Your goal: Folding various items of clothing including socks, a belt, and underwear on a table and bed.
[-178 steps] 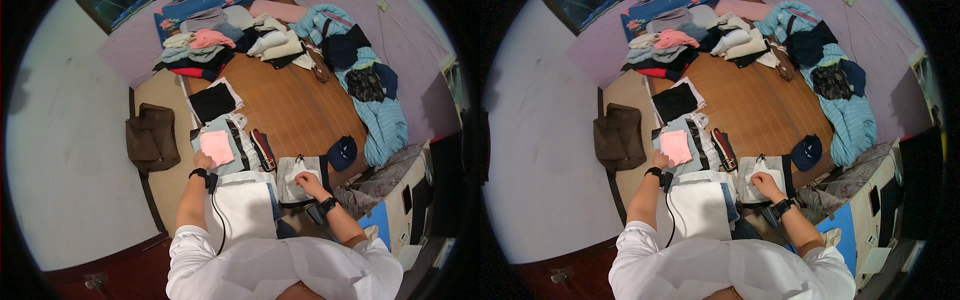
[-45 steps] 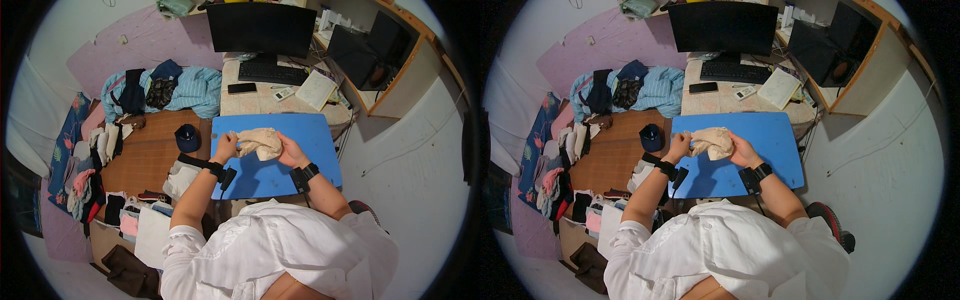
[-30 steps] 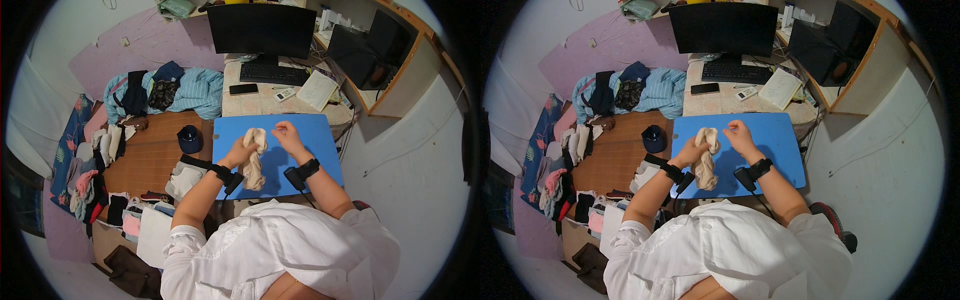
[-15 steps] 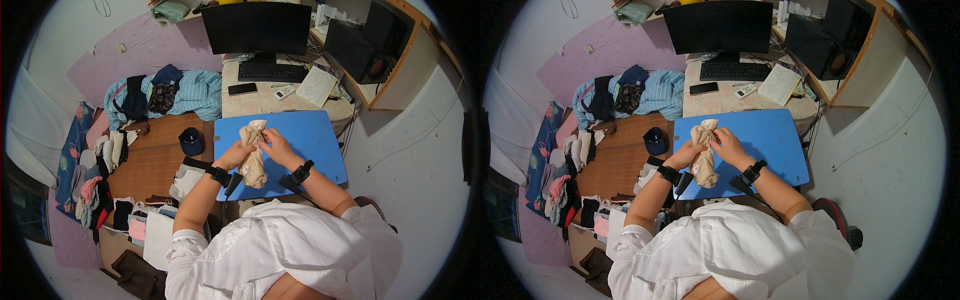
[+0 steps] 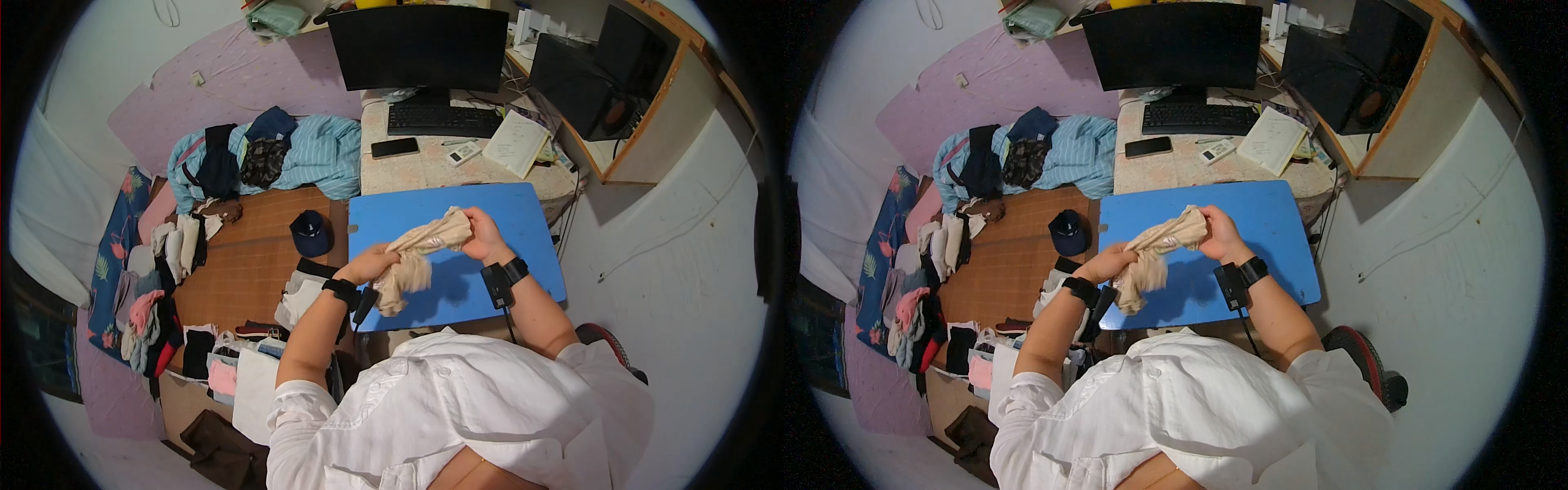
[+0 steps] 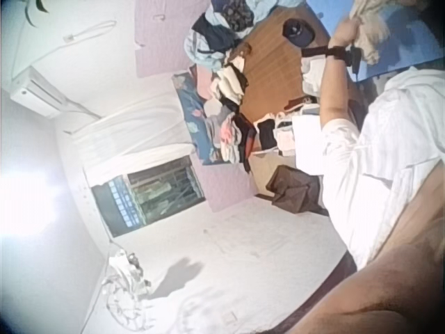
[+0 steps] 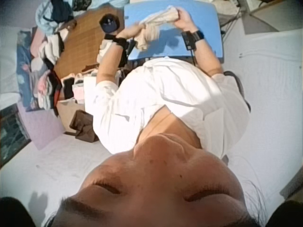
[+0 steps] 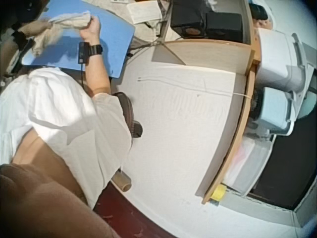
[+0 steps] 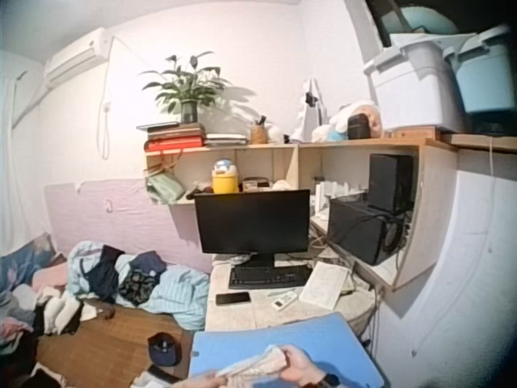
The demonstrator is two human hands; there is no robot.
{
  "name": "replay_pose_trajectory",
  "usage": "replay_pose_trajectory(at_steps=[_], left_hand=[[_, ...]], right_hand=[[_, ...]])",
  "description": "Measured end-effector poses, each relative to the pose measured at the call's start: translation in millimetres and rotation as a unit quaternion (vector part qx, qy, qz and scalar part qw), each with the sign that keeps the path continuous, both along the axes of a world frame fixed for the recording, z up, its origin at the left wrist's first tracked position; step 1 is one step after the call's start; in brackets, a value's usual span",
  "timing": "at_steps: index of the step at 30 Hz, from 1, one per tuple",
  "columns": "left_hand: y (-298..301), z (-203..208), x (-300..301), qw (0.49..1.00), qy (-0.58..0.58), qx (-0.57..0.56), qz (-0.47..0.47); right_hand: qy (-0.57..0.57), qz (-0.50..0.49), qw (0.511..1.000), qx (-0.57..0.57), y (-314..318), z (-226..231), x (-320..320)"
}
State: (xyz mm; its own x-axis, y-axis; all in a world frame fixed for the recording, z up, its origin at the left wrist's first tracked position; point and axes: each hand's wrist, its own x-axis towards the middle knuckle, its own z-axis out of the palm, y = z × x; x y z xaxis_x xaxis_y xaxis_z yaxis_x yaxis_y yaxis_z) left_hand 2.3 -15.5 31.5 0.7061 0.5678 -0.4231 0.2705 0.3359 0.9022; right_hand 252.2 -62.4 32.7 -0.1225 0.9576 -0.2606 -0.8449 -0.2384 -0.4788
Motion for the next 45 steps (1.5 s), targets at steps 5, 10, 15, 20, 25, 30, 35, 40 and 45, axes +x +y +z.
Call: replay_pose_trajectory(at_steps=[5, 10, 15, 20, 25, 30, 35, 40, 45], left_hand=[[-3, -12, 9, 0.995, -0.006, 0.088, -0.039], [3, -6, 5, 0.998, -0.061, -0.013, -0.022], [6, -19, -6, 0.999, -0.011, 0.032, -0.027], [2, -26, 2, 0.839, 0.215, 0.498, -0.042], [-1, -50, -4, 0.727, 0.249, 0.64, 0.01], [-16, -85, -14, 0.716, 0.37, 0.583, -0.101], [-7, -83, -12, 0.768, 0.327, 0.548, -0.055], [-11, -102, -13, 0.788, 0.33, 0.519, -0.036], [-33, -110, -21, 0.758, 0.342, 0.553, -0.047]], right_hand=[[-0.04, 0.084, 0.996, 0.01, -1, 3, -3], [-0.099, 0.092, 0.989, 0.061, 5, 4, 13], [-0.095, 0.077, 0.991, 0.045, -10, 15, 23], [-0.238, 0.082, 0.968, 0.01, -21, -15, 33], [-0.729, 0.146, 0.654, 0.141, -34, -42, 40], [-0.831, 0.235, 0.501, 0.053, -48, -85, 53], [-0.805, 0.14, 0.572, 0.07, -40, -67, 27], [-0.86, 0.111, 0.454, 0.206, -32, -109, -13], [-0.761, 0.274, 0.587, 0.034, -18, -113, 6]])
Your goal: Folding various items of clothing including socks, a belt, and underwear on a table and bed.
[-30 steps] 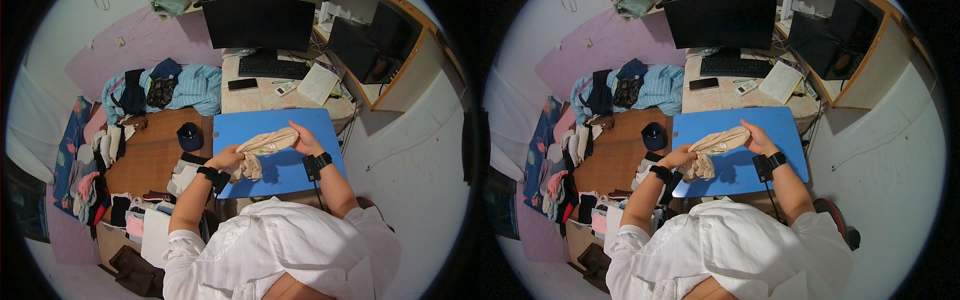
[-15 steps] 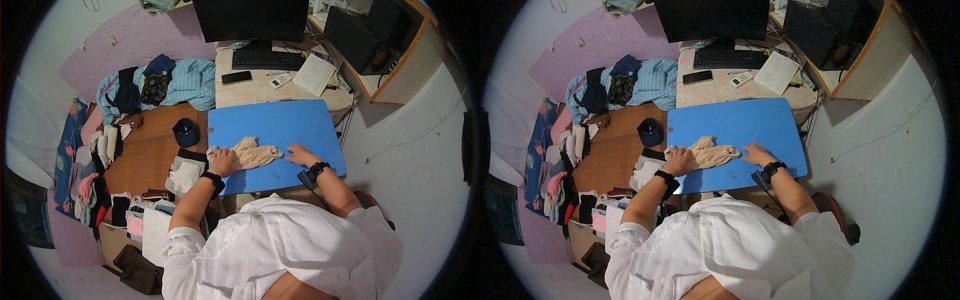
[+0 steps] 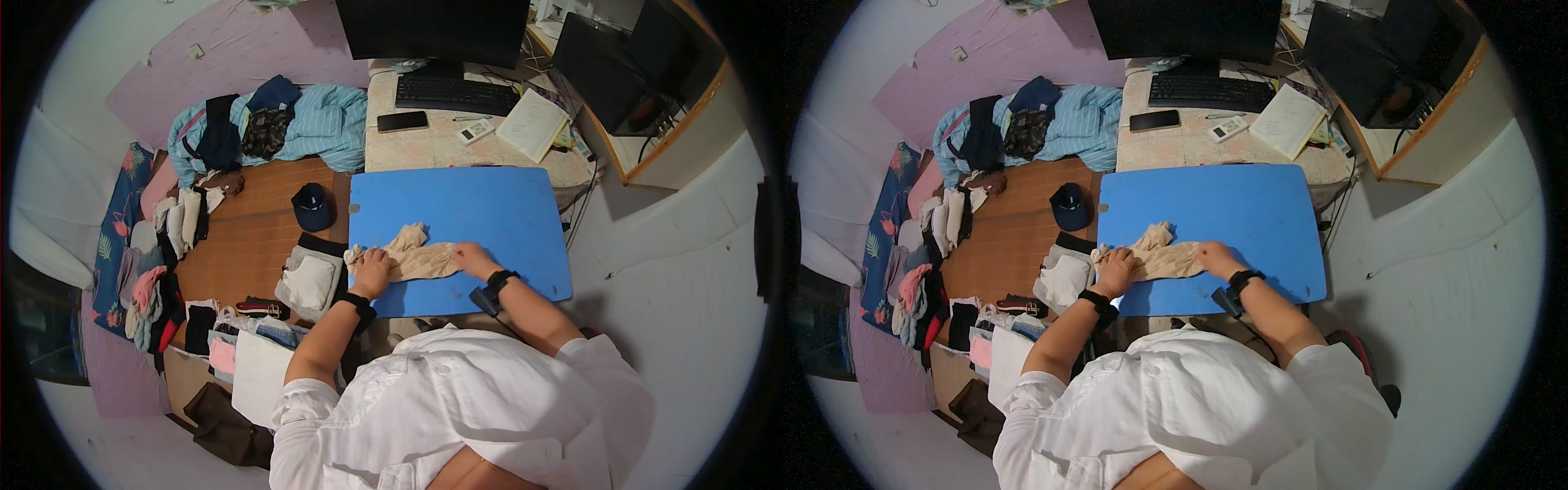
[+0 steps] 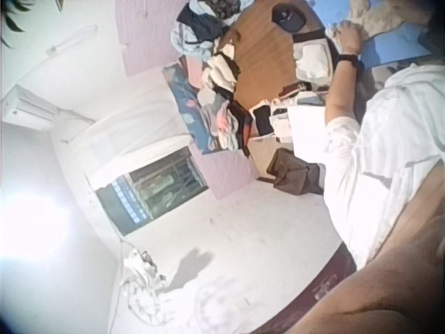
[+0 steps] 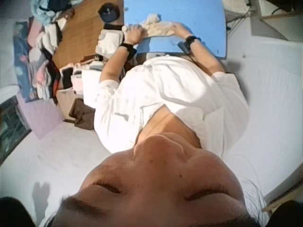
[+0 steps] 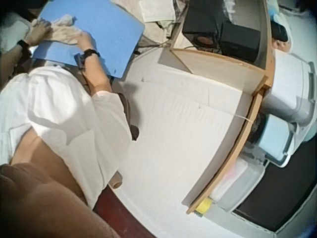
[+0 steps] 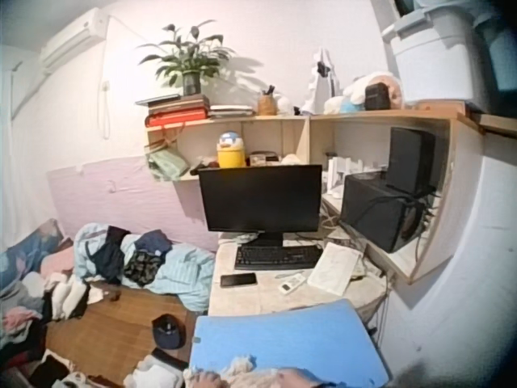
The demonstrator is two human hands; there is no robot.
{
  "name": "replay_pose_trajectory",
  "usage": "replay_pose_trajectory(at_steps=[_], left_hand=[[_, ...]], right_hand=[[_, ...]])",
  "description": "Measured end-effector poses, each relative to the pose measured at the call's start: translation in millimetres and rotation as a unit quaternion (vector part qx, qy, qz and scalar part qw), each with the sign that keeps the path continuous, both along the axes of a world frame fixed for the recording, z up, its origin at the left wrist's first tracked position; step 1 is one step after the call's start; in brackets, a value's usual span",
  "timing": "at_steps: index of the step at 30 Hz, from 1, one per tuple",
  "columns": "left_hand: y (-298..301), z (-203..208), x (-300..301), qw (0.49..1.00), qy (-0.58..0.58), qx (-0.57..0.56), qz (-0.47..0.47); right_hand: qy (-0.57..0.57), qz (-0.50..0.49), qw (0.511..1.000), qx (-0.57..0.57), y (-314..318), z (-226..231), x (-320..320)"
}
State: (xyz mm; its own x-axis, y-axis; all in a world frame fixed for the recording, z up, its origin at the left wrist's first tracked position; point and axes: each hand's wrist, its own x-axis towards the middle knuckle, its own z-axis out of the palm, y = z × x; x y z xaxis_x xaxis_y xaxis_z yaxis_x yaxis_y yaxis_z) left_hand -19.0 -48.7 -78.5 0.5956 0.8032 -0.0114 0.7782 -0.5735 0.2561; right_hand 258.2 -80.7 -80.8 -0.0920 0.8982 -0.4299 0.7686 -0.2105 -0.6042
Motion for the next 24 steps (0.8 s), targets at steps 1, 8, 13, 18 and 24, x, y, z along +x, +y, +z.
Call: replay_pose_trajectory(at_steps=[1, 8, 13, 18, 24], left_hand=[[-3, -1, -2, 1.0, 0.01, -0.007, -0.004], [-4, -11, -3, 0.996, -0.052, -0.028, -0.068], [-15, 8, -6, 0.991, -0.104, -0.002, -0.079], [-11, 21, -15, 0.971, -0.233, 0.039, 0.03], [0, 1, -43, 0.945, -0.205, -0.077, 0.241]], right_hand=[[0.001, 0.002, 1.0, -0.002, 2, -12, 10], [0.386, -0.407, 0.827, -0.04, -5, -33, 75], [0.107, -0.268, 0.957, -0.014, 4, -1, 56], [-0.005, -0.137, 0.965, 0.222, 27, 14, 7], [-0.059, -0.004, 0.977, 0.206, 49, 21, -68]])
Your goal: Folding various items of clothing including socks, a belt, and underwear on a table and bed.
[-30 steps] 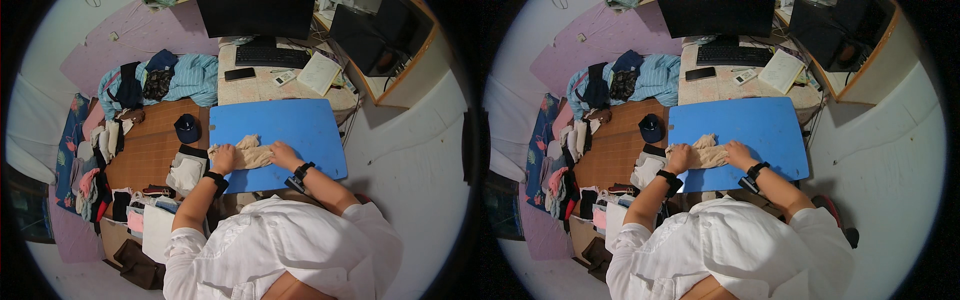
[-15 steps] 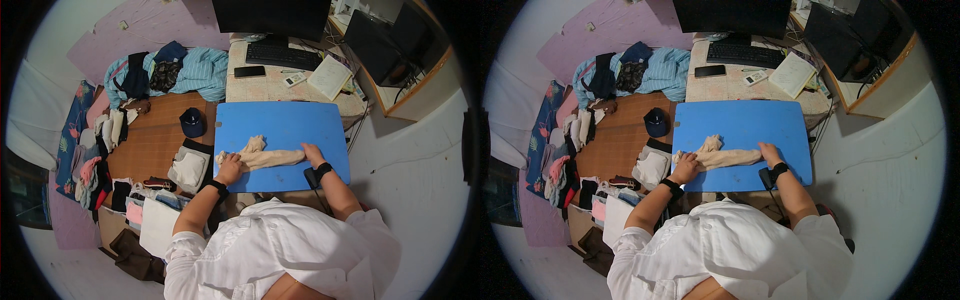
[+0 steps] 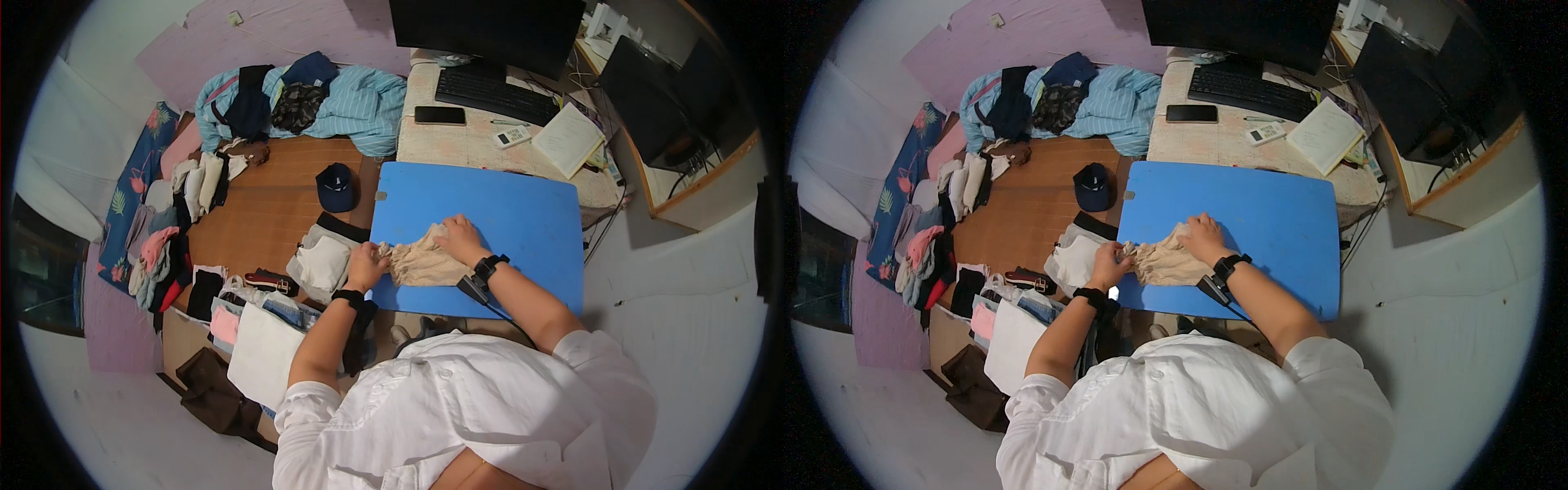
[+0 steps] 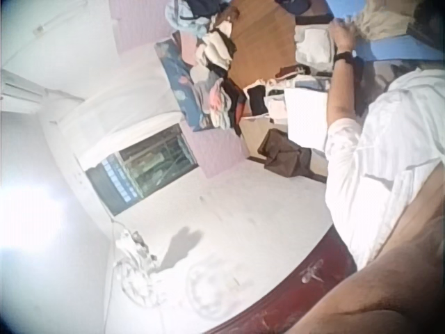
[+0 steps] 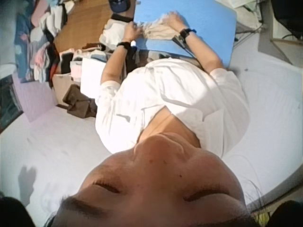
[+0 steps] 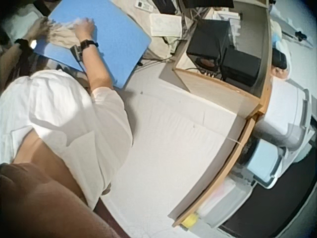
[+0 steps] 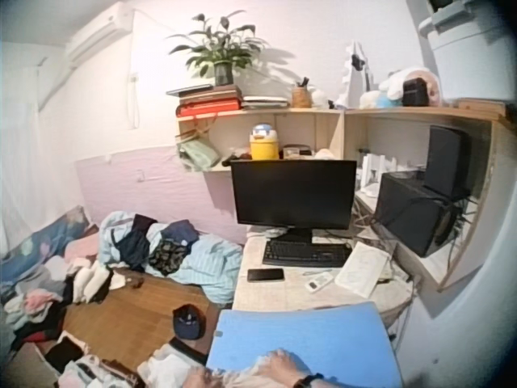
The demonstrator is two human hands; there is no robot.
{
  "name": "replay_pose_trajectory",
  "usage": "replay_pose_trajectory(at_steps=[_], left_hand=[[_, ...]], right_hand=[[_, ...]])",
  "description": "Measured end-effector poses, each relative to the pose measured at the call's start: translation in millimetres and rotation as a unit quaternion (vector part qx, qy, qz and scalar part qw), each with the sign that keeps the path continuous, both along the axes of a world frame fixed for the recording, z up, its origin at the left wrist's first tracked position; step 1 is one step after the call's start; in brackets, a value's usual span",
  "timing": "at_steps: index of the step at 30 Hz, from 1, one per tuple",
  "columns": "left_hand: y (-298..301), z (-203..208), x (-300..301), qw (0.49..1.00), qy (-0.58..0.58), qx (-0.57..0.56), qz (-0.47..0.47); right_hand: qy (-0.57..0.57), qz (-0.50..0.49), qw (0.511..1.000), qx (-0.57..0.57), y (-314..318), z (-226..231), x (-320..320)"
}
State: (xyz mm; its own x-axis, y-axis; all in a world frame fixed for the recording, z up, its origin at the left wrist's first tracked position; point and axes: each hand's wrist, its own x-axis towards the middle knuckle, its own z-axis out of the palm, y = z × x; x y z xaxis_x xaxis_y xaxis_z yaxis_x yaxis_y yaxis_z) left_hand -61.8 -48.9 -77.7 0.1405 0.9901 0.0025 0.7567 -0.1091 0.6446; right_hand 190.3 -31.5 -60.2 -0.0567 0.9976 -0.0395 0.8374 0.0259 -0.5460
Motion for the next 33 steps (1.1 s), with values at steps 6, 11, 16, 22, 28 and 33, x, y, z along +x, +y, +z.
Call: replay_pose_trajectory(at_steps=[6, 11, 16, 22, 28, 33], left_hand=[[9, -26, 1, 0.997, -0.048, -0.037, 0.039], [40, 3, -11, 0.937, -0.318, -0.092, 0.106], [62, 49, 2, 0.811, -0.54, -0.198, 0.103], [72, 68, 17, 0.701, -0.642, -0.31, -0.003], [84, 59, 28, 0.678, -0.652, -0.341, 0.015], [87, 60, 27, 0.665, -0.657, -0.342, 0.097]], right_hand=[[0.012, -0.026, 0.995, -0.097, 7, -30, 7], [0.317, -0.102, 0.939, -0.09, 20, 11, 40], [0.444, -0.108, 0.889, -0.03, 12, 37, 53], [0.517, -0.066, 0.853, 0.001, -10, 56, 74], [0.46, 0.005, 0.884, 0.08, -31, 78, 80], [0.502, 0.075, 0.862, -0.019, -47, 107, 81]])
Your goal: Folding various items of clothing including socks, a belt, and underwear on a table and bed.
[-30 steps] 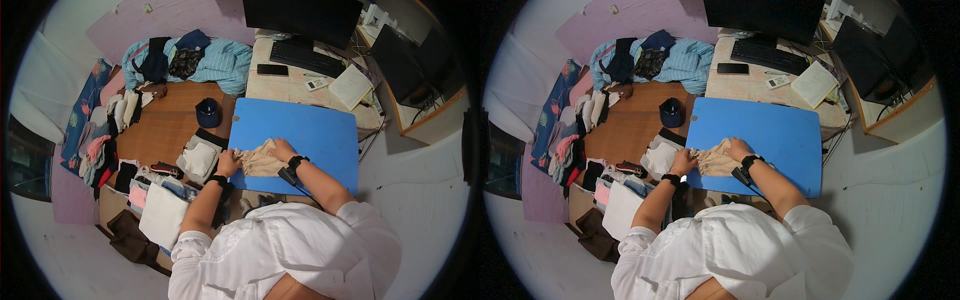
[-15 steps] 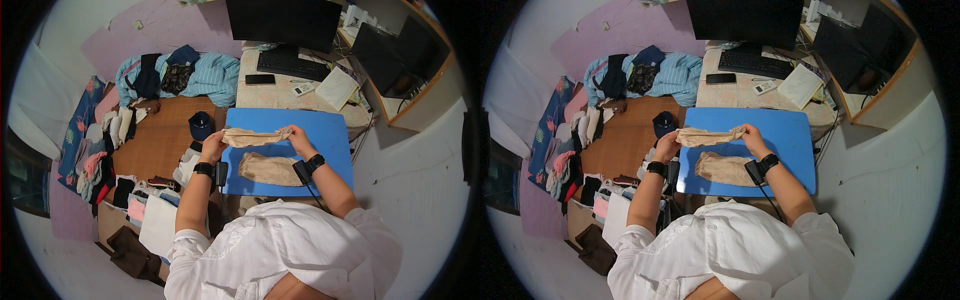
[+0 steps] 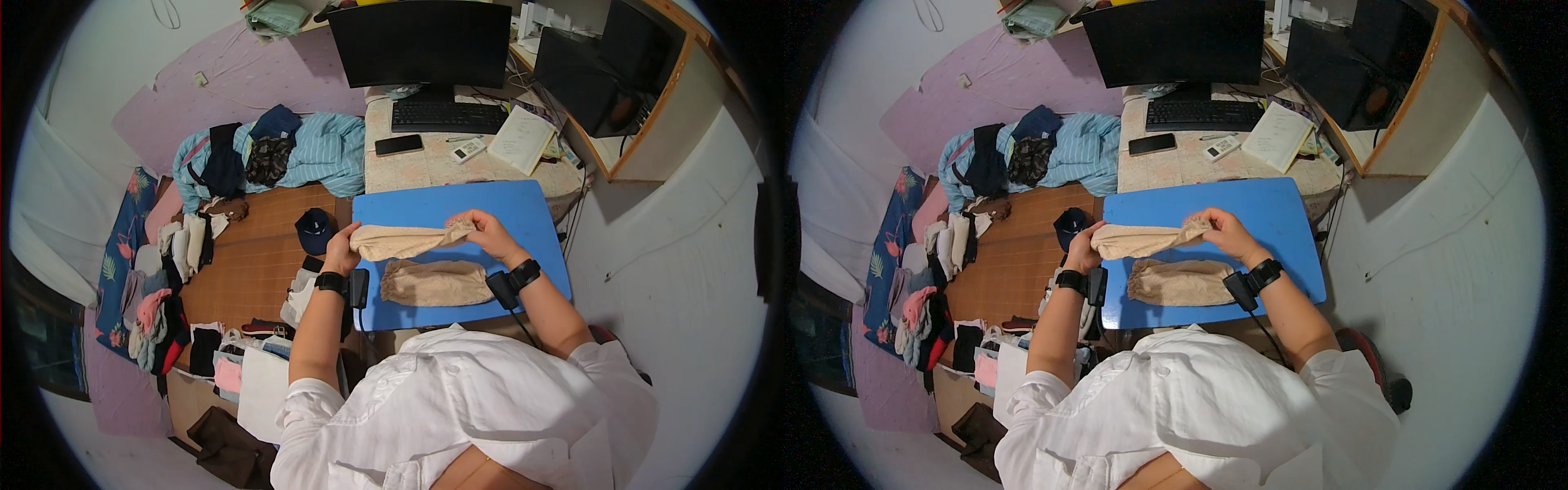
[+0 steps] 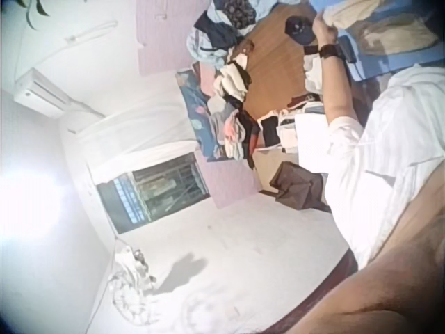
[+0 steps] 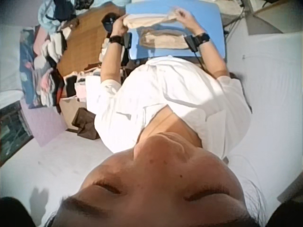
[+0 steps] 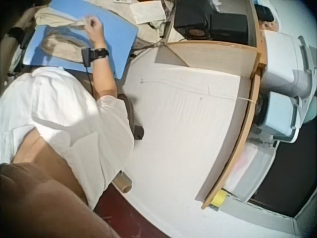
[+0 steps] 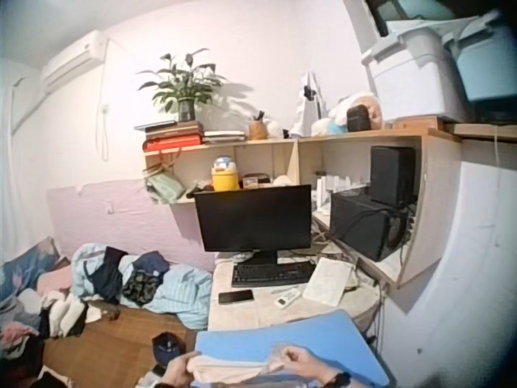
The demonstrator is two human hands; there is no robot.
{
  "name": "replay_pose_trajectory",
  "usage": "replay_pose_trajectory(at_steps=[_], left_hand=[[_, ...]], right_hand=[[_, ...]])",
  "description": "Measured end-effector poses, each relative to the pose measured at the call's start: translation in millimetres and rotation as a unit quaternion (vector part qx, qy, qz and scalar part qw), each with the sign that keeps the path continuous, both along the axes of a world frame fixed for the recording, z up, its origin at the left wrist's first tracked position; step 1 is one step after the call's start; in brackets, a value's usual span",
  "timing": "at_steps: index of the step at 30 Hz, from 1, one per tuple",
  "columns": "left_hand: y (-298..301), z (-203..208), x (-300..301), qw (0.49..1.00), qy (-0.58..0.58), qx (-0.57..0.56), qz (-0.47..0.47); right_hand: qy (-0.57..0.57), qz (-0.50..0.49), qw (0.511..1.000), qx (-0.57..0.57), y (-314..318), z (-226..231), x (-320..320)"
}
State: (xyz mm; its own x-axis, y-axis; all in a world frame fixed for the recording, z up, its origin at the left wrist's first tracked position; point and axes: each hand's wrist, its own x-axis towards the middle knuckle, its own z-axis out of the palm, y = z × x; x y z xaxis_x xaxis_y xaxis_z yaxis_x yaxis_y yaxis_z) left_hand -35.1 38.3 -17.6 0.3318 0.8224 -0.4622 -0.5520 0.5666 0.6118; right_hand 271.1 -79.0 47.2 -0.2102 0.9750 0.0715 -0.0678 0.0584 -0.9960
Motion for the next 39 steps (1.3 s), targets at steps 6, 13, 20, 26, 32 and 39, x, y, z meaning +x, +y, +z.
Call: replay_pose_trajectory(at_steps=[6, 13, 20, 26, 32, 39], left_hand=[[-27, 45, 19, 0.989, -0.017, 0.111, -0.098], [-38, 29, 24, 0.948, 0.116, 0.262, -0.143], [-31, 18, 18, 0.866, 0.302, 0.285, -0.28], [-33, 11, 25, 0.949, 0.233, 0.158, -0.14], [-24, -14, 27, 0.974, 0.168, 0.136, -0.07], [-44, 20, 52, 0.983, 0.092, 0.033, -0.157]], right_hand=[[0.293, -0.103, 0.942, -0.126, -2, 16, -11], [0.344, -0.02, 0.921, -0.182, 15, 1, -11], [0.37, -0.055, 0.904, -0.208, 11, 17, -8], [0.341, -0.086, 0.918, -0.186, 7, 5, 18], [0.242, -0.135, 0.946, -0.167, -4, -5, 19], [0.228, -0.213, 0.934, -0.175, -9, -26, 35]])
